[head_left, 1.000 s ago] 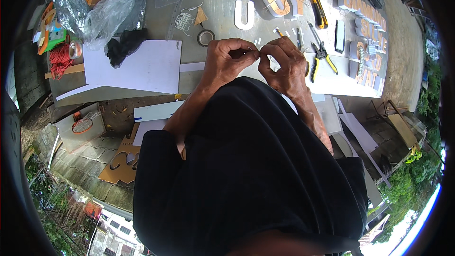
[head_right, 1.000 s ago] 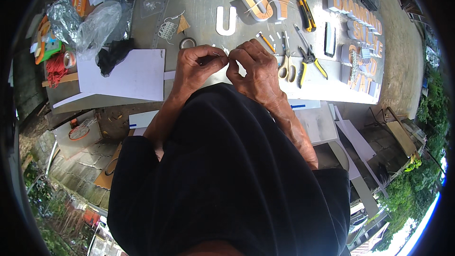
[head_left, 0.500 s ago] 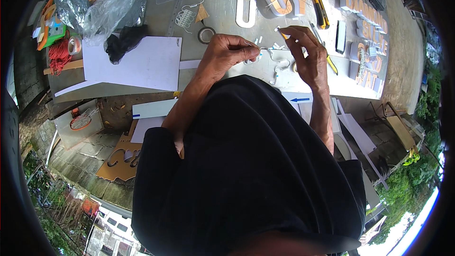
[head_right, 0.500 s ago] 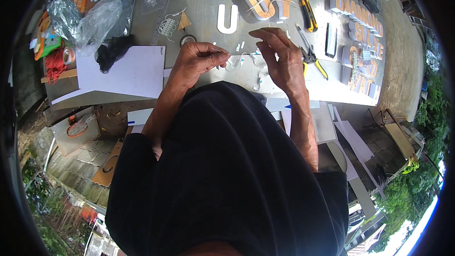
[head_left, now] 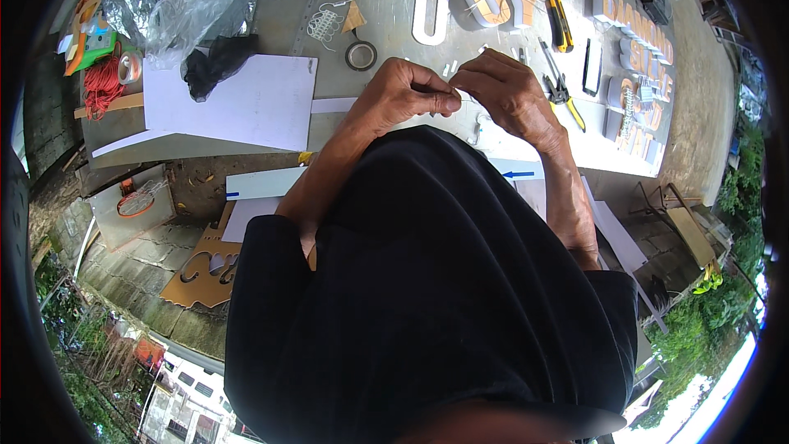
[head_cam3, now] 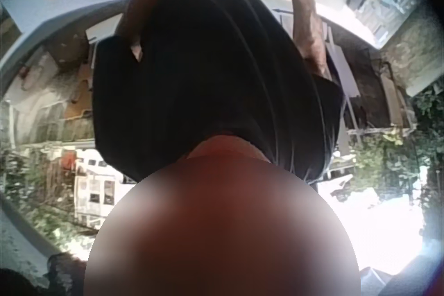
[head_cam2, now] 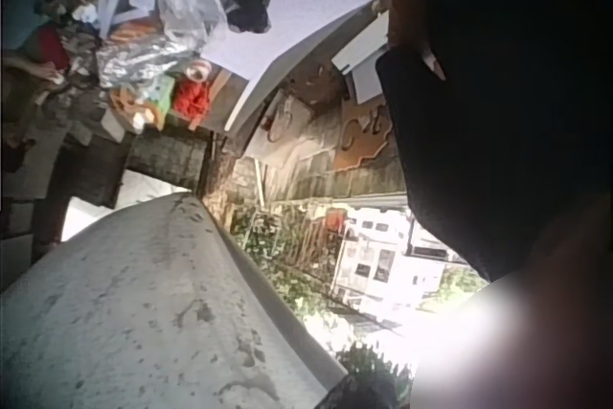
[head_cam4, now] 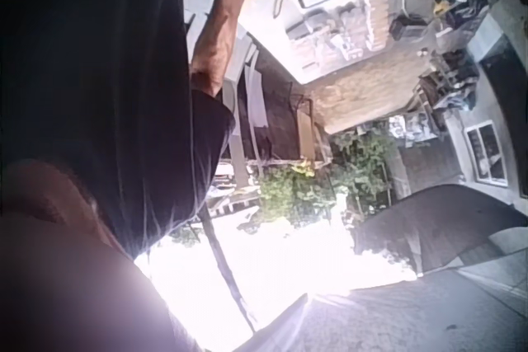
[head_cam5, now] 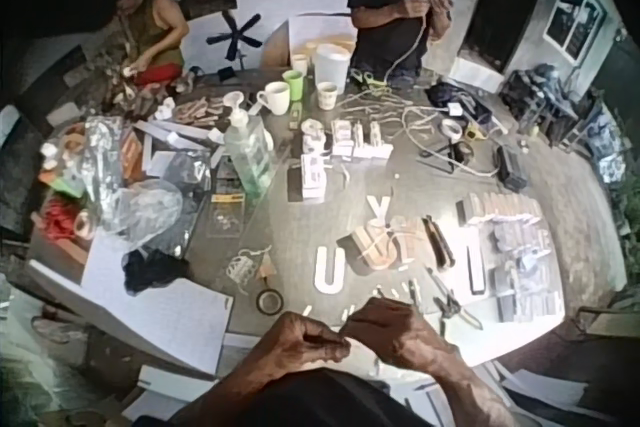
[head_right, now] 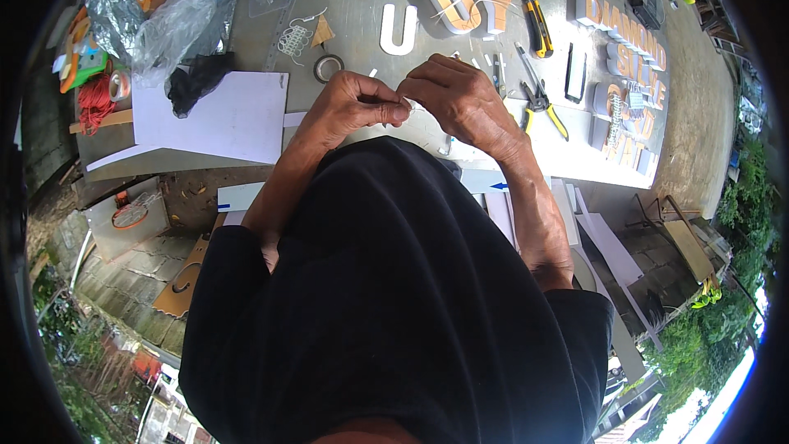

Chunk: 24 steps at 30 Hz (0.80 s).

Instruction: Assembling LED lighting components and wiring into sign letters on a workshop table.

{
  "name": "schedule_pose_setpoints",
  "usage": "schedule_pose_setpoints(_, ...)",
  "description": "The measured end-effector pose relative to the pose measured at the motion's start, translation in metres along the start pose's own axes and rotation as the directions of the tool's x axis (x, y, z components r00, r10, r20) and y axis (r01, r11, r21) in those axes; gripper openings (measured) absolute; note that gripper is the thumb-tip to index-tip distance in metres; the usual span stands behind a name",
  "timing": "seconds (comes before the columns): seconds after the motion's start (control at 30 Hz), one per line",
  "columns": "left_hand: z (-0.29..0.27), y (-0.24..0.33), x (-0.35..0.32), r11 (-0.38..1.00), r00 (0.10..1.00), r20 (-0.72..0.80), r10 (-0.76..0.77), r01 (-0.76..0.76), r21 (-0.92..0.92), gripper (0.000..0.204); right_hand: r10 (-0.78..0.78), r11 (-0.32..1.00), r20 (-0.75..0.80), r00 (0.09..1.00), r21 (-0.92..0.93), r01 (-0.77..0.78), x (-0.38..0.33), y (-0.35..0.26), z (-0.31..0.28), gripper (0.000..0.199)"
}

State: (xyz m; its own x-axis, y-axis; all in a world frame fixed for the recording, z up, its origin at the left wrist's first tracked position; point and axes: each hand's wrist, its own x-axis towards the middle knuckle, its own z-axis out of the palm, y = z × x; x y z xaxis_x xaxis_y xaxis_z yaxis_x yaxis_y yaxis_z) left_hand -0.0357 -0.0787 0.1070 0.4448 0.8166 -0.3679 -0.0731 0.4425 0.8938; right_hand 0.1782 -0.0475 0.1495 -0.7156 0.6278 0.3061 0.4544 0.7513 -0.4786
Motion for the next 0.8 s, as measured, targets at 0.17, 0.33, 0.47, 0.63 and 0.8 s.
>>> schedule_pose_setpoints(0.17, 0.001, -0.006, 0.003, 0.995, 0.994, -0.062, 0.090, -0.093, -0.041, 0.024, 0.116, 0.989, 0.018, 0.993, 0.086, -0.117, -0.008, 0.006, 0.006, 0.016)
schedule_pose_setpoints(0.33, 0.001, -0.002, 0.004, 0.998, 0.996, -0.081, 0.043, -0.039, 0.045, 0.023, 0.129, 0.986, 0.008, 0.992, 0.105, -0.129, -0.013, 0.010, 0.009, 0.014)
schedule_pose_setpoints(0.47, 0.004, -0.010, 0.005, 0.990, 0.986, -0.094, 0.139, -0.137, 0.033, 0.020, 0.143, 0.978, 0.039, 0.989, 0.144, -0.148, -0.015, 0.010, 0.009, 0.015)
schedule_pose_setpoints(0.63, 0.006, -0.009, 0.004, 0.996, 0.992, -0.091, 0.084, -0.082, 0.024, 0.016, 0.088, 0.989, 0.019, 0.996, 0.119, -0.090, -0.012, 0.004, 0.007, 0.014)
schedule_pose_setpoints(0.8, 0.010, -0.004, -0.002, 0.999, 0.997, -0.077, 0.014, -0.016, -0.029, 0.010, 0.085, 0.986, 0.003, 0.996, 0.143, -0.085, -0.013, -0.006, 0.010, 0.013)
